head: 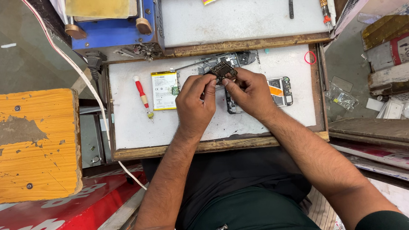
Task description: The person disassembles a smartphone on a workbench, using a screwdriver to remove screws and a plastic pry tool to separate the screen from the frame. They remove the battery and motherboard, then place the components on the table.
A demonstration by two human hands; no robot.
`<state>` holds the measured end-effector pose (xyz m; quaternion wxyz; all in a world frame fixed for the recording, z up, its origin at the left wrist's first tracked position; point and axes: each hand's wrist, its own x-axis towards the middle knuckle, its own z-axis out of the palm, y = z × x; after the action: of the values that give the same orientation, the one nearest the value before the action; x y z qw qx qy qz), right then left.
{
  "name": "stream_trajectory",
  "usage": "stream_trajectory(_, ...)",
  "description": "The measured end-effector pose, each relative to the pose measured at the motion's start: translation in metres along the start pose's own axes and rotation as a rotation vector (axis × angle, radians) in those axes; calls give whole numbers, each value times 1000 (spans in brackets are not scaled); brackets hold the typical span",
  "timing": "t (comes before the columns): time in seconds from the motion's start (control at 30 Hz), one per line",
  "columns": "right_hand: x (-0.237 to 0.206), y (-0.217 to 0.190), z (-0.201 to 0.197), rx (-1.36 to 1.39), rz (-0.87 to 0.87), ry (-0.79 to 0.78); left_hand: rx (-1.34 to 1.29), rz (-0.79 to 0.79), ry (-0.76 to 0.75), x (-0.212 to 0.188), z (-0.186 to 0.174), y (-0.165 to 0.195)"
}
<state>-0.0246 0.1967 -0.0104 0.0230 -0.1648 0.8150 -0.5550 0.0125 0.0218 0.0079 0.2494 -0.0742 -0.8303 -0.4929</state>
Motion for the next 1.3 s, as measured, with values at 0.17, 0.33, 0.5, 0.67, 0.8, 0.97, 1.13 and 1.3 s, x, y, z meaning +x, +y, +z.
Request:
stream_trajectory(0.17,0,-2,-1,-21,-21,-8,-14,20,-12,0,1,-4)
stream_trajectory(0.33,1,-10,-3,-57,-18,-7,0,-5,-25,-1,1,-5)
stream_trajectory(0.5,-1,-15,-3,-180,-116,26,79,-1,-8,1,2,-6)
stream_trajectory(0.67,-3,-15,-2,-249,-233,37,15,-77,-37,1,0,-10)
stream_trajectory(0.8,-4,-17,-1,-317,-313,45,-85,-242,-114,3,-2,-13)
stream_trajectory(0.97,-4,-20,-1,-378,-331,43,-188,-403,-185,5,-2,-16)
stream_trajectory(1.13,-5,-22,0,-399,-340,39,-214,-485,-227,6,0,-19)
stream_trajectory(1.3,-8,-25,3,-459,-361,66,-240,-513,-222,6,1,-21)
